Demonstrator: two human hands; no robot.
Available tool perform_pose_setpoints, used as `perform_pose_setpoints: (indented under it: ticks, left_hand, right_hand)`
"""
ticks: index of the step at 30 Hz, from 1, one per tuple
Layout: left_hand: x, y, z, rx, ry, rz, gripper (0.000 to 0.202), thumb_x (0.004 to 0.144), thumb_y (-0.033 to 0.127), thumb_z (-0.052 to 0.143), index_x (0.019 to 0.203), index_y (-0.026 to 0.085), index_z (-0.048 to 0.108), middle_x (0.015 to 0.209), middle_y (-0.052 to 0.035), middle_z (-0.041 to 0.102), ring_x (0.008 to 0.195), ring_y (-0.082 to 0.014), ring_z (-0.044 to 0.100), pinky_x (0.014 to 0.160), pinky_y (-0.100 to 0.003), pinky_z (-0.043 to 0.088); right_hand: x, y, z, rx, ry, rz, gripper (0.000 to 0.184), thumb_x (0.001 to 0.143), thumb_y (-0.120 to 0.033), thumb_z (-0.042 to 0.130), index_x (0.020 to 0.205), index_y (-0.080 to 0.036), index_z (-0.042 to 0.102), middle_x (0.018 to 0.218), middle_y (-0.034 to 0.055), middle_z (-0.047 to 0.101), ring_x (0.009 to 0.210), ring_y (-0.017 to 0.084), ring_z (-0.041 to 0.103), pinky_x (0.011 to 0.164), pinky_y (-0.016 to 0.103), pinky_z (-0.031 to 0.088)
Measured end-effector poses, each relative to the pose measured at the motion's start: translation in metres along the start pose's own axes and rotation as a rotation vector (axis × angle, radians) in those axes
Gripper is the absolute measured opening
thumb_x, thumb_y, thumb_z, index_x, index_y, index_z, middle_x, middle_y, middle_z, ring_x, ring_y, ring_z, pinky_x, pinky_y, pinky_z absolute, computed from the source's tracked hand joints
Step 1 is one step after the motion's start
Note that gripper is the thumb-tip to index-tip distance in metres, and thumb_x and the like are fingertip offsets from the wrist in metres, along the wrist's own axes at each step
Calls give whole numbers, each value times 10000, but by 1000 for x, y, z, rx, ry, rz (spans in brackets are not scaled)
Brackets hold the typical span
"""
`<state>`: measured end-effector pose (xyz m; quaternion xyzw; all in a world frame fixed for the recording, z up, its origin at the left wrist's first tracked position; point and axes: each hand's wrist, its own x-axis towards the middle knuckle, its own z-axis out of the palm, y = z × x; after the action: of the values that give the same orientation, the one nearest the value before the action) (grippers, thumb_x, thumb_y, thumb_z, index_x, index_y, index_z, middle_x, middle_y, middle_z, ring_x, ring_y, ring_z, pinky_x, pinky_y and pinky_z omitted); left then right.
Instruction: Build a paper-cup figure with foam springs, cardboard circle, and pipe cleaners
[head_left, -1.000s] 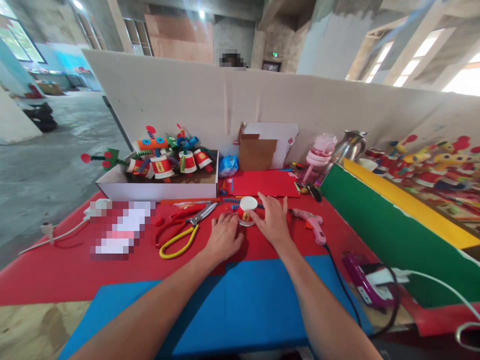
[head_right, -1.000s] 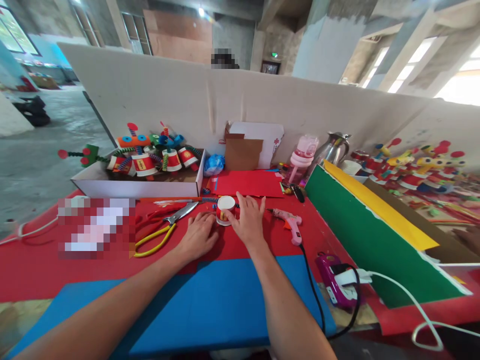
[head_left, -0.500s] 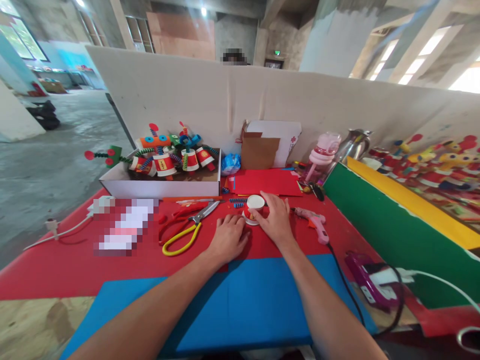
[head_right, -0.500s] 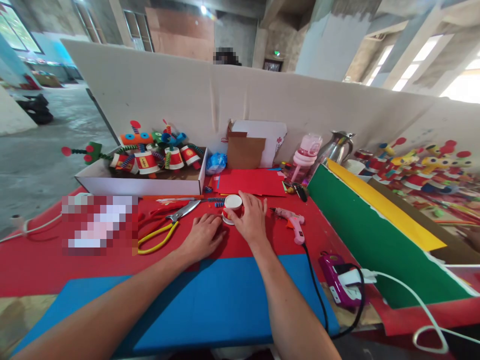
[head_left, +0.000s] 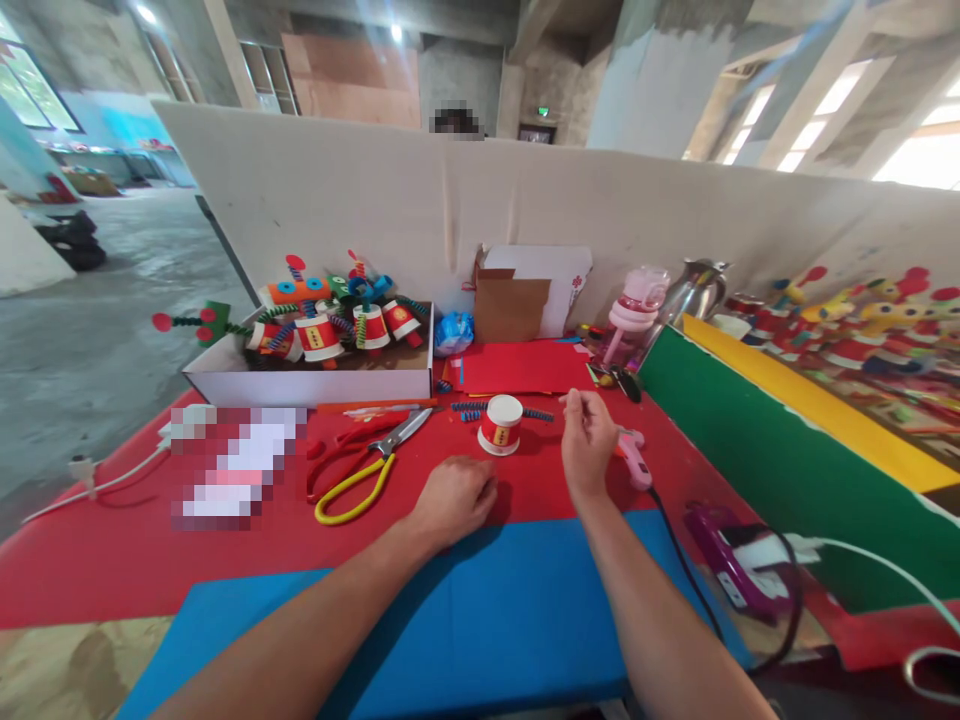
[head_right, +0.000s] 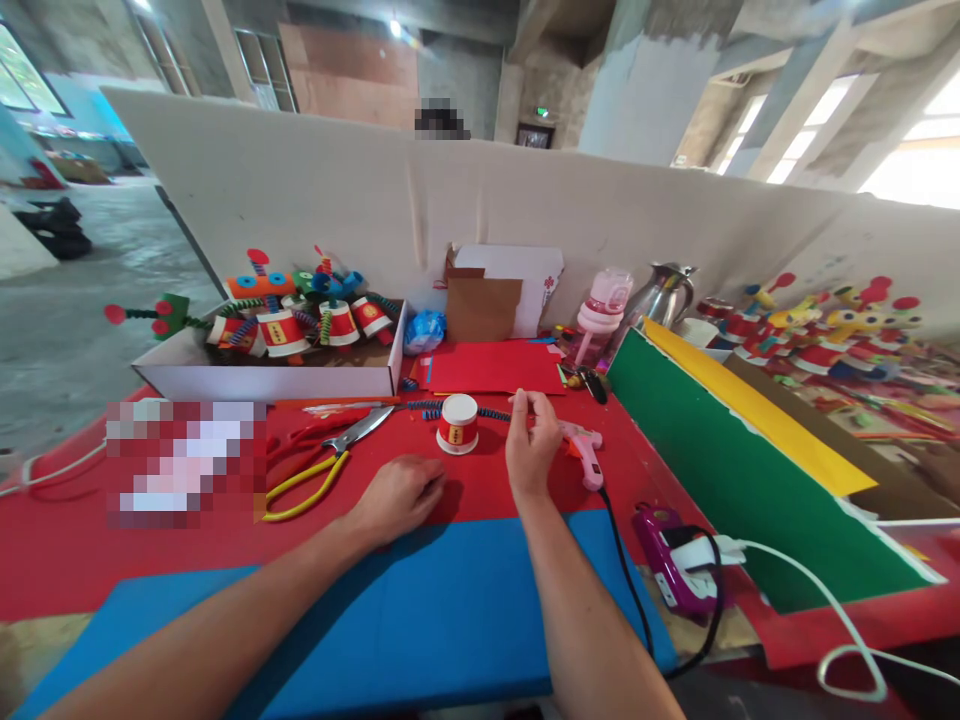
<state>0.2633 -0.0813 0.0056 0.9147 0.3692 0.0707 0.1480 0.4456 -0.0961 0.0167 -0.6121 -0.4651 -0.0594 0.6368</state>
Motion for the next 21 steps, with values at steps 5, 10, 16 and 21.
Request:
perform_pose_setpoints:
  ticks: [5,10,16,21]
  left_hand:
    - [1,-5,2,-78,120,17,174,834,180,427,825,161,600,791,-83,642,730,-201,609,642,-292,440]
    - [-1,-16,16,-216,228,222,155,782,234,520,847,165,642,875,-102,679,826,-243,644,703,-350,517]
    - [-1,-21,30,-317,330,375,141,744,179,520,773,188,658,779,-72,682,803,-231,658,684,-329,546]
    - [-5,-16,9,-279,730,359,279,813,149,462,1045,177,615,1014,-104,688,958,-230,636,847,-382,522]
  right_hand:
    - [-22,-21,5,88,-354,-258,312,966,-299,407,688,-212,518,637,1,550,623,144,532,621,265,431]
    - [-43,-43,16,326,-734,-443,300,927,-445,477,901,-188,630,885,89,651,879,208,596,806,355,486]
    - [-41,-40,16,360,-910,-479,379,832,-487,635,1071,-192,649,1026,102,691,983,223,628,881,368,503]
    - [-35,-33,13,295,-606,-378,244,941,-318,492,1101,-193,628,1066,101,690,1024,202,620,915,347,478]
